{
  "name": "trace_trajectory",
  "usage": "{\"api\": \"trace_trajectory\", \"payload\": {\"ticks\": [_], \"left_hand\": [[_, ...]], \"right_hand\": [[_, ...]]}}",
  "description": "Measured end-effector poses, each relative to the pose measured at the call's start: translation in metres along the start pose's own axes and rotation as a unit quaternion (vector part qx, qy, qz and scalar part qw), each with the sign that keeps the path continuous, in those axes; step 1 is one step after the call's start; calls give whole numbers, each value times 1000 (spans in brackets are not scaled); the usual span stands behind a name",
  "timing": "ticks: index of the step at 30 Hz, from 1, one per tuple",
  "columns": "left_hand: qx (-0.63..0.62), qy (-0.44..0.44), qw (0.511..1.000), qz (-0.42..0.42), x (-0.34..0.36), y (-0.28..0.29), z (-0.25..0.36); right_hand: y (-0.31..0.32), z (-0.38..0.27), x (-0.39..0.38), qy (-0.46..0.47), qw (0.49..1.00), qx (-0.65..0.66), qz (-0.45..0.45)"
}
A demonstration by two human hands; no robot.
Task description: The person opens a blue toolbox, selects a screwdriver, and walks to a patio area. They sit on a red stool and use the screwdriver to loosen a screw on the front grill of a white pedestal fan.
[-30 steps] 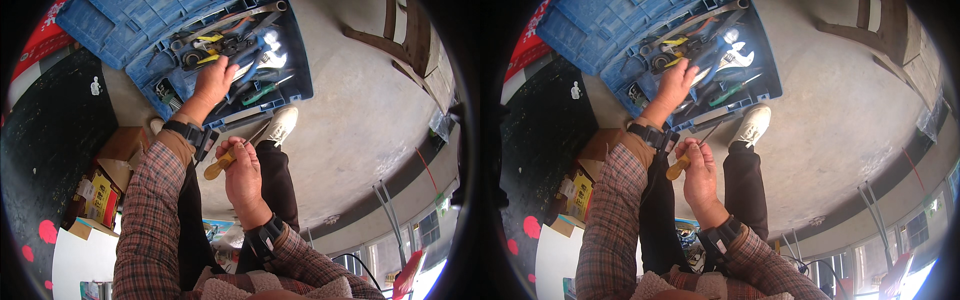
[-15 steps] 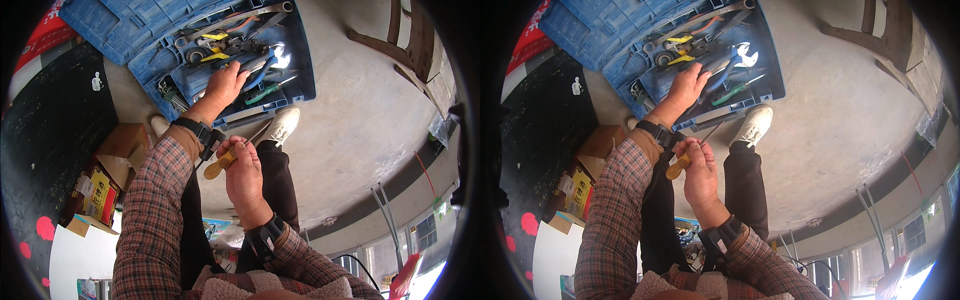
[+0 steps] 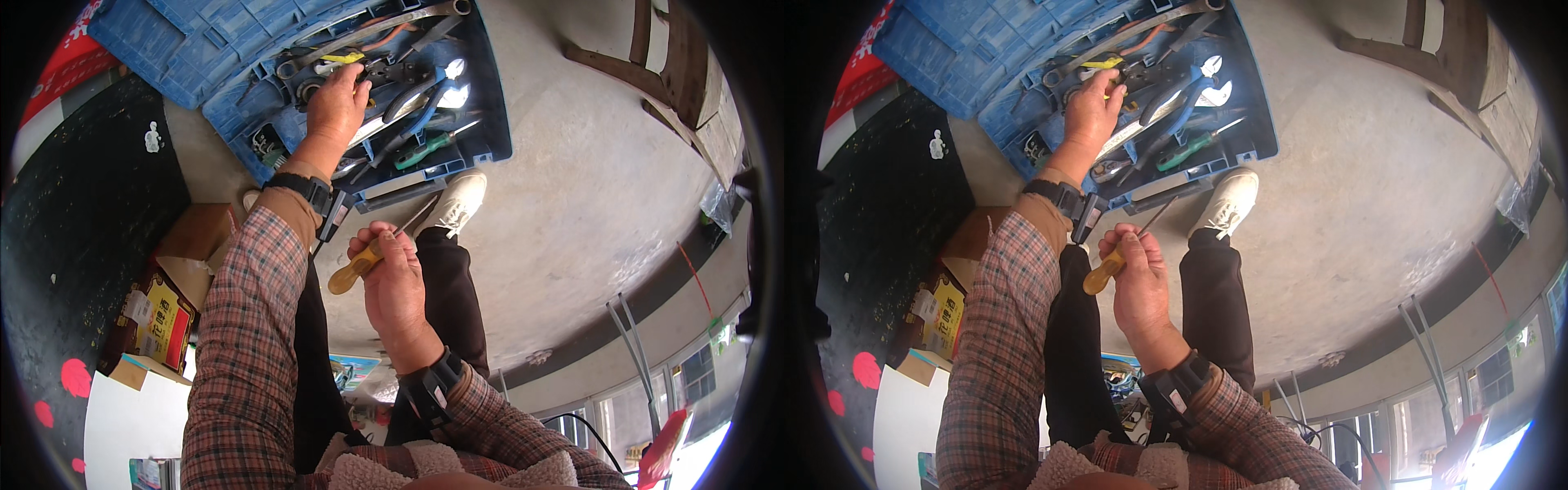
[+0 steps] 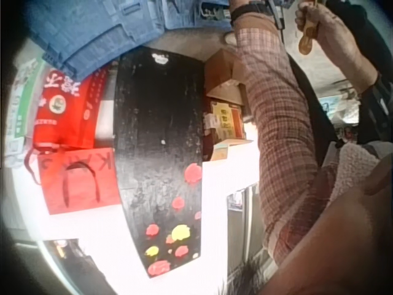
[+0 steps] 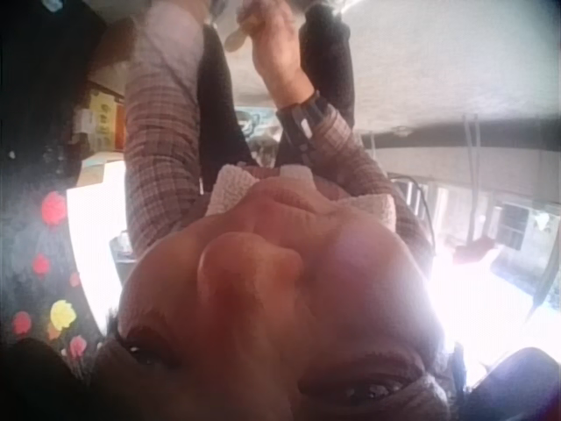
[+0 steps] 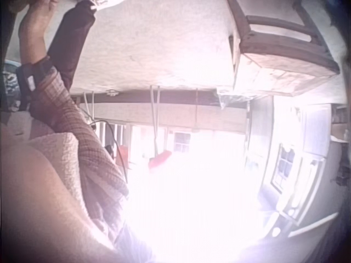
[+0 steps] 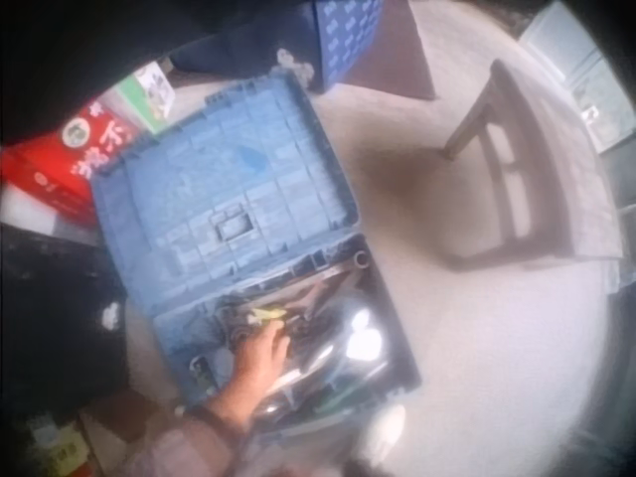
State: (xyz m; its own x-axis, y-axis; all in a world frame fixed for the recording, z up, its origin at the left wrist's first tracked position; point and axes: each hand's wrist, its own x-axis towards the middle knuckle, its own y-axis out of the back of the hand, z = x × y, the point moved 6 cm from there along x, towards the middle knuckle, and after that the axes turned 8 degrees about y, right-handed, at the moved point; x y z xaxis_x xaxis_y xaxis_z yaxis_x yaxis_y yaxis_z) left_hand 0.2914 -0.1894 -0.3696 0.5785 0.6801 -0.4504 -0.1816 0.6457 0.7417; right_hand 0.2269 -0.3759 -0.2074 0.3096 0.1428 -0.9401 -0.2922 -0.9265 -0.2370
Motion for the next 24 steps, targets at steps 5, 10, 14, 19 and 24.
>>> {"api": "trace_trajectory", "payload": {"ticks": [5,10,14,19,24], "left_hand": [[48,-24,999,-8,24,-14,5],[-8,-66,997,30,23,-13,-1],[-15,6,995,101,8,13,-34],[-33,-17,997,71,8,13,-31],[88,-104,990,23,22,-17,9]], "right_hand": [[2,-4,1,-5,1000,-3,4],[2,-7,1,-4,1000,-4,2],[1,-4,2,-7,1000,-3,3],[1,1,1,-17,1000,-7,-2],[-1,-3,3,-18,1000,-3,-7]]}}
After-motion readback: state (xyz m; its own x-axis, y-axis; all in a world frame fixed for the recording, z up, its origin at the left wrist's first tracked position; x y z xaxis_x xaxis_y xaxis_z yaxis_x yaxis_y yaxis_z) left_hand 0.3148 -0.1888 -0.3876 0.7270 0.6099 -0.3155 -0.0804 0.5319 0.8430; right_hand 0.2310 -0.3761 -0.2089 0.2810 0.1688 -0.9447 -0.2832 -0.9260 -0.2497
